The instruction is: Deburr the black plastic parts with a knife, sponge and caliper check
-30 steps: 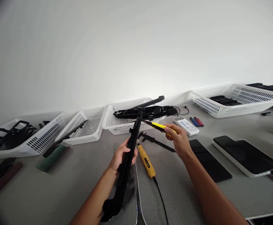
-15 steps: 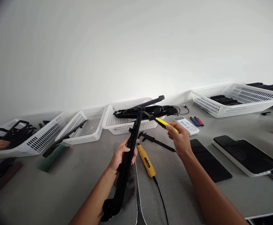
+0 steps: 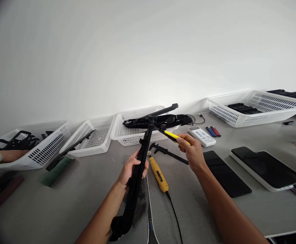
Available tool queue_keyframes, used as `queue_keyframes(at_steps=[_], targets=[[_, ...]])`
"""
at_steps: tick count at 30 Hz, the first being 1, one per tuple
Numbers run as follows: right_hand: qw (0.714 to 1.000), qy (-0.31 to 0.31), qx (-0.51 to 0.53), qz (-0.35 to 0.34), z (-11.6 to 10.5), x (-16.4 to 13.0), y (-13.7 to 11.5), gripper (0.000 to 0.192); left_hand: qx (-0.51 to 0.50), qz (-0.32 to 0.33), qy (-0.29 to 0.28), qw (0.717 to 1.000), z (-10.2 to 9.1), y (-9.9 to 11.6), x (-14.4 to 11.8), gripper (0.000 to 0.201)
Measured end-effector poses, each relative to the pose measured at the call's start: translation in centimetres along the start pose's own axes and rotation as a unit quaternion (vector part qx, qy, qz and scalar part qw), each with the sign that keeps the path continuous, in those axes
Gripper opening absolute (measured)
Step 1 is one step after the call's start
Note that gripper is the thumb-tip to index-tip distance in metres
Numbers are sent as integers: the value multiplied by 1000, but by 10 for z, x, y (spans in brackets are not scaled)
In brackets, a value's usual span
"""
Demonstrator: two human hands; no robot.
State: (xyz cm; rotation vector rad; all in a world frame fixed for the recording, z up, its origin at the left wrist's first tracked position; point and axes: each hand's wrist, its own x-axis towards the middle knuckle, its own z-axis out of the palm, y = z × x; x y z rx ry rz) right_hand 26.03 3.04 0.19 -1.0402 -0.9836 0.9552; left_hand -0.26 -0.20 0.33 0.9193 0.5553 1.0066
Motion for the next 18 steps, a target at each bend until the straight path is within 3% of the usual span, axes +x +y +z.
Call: queue_keyframes(at_steps=[3,7,12,18], targets=[[999,26,16,-8,0,0,1,23,2,1,2,1000,1,0,0,45],[1000,-9,9,-2,0,1,1,25,4,1,0,1000,1,1,0,45],[1000,16,4,-7,0,0,0,27,5,3,1,1000,1,1,0,42],[999,-40,-21,3,2,-2,-1,28,1,2,-4,1000,-1,0,0,43]])
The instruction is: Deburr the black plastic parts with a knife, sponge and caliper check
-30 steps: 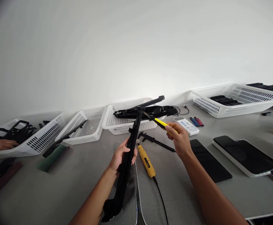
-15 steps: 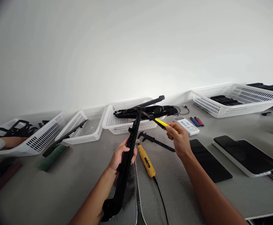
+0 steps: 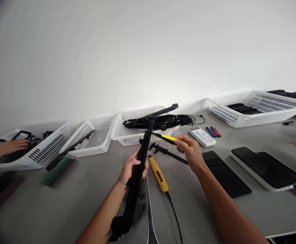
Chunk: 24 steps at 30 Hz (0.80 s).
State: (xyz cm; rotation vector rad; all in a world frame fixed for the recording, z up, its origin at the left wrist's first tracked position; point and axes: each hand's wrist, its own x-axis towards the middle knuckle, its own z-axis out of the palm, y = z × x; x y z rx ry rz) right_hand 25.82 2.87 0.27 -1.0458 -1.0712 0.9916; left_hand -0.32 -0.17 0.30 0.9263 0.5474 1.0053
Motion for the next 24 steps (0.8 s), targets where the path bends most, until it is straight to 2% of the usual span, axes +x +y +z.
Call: queue_keyframes(at_steps=[4,9,14,19,24], targets=[[1000,14,15,-5,-1,0,0,27,0,1,-1,1000,-1,0,0,46],[998,-64,-12,21,-5,0,-3,29,-2,-2,-1,1000,-1,0,-1,49],[1000,-25,-12,6,-4,0,-3,32,-2,4,5,1000,0,0,-1,44],[995,-84,-30,50,-3,0,-4,35,1,-3,5,1000,-1,0,0,49],[998,-55,-30,29,-5,0,-5,38,-4,-8,0,1000,-2,-2,0,53]])
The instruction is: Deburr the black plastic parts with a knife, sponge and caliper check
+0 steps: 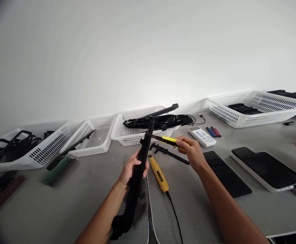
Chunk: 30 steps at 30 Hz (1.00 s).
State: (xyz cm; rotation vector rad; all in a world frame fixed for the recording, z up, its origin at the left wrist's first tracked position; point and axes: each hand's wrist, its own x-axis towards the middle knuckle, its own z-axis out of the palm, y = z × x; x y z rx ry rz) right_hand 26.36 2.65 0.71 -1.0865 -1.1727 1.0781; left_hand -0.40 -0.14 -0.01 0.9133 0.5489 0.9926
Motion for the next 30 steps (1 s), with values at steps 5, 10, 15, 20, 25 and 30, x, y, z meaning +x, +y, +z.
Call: queue_keyframes(at_steps=[5,10,15,20,25,30], targets=[[1000,-15,-12,22,-3,1,1,44,3,0,1,1000,0,0,0,54],[998,55,18,-22,-2,3,3,35,5,3,6,1000,0,-1,1,48],[1000,0,2,-2,2,1,1,37,1,2,2,1000,-1,-2,1,51],[997,65,19,-26,-1,4,2,33,2,4,6,1000,-2,-2,1,51],[996,81,17,-18,-4,5,2,31,0,1,-2,1000,-2,-3,2,56],[992,110,41,-43,-2,5,5,28,3,-2,2,1000,0,-2,1,55]])
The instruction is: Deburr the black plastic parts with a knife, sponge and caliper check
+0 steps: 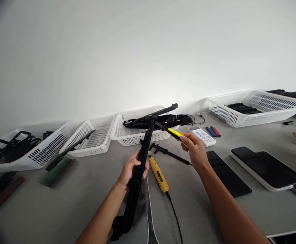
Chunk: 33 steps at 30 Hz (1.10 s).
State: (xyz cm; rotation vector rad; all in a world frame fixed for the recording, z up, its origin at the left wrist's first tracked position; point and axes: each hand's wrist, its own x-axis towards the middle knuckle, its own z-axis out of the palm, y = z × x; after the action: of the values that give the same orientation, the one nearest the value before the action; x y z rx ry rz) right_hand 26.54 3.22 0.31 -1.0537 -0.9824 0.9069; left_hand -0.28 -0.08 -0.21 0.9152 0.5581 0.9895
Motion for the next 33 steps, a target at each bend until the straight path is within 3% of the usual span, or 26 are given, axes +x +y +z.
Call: queue_keyframes(at_steps=[3,8,13,18,23,28,33], targets=[[1000,-23,-5,1,2,-1,0,27,5,2,1,1000,1,0,0,51],[1000,14,-9,-2,2,-2,0,25,9,1,2,1000,3,2,-1,52],[1000,-18,-16,-2,3,-2,1,29,7,-1,3,1000,3,3,-1,50],[1000,29,2,7,4,-3,0,26,9,6,-2,1000,3,3,-2,46],[1000,-17,-5,15,4,-3,-1,26,10,4,-4,1000,4,4,-2,49],[1000,21,2,9,3,-3,-2,26,13,2,7,1000,5,5,-1,50],[999,-34,-21,6,4,-4,-1,29,7,2,7,1000,5,3,-1,50]])
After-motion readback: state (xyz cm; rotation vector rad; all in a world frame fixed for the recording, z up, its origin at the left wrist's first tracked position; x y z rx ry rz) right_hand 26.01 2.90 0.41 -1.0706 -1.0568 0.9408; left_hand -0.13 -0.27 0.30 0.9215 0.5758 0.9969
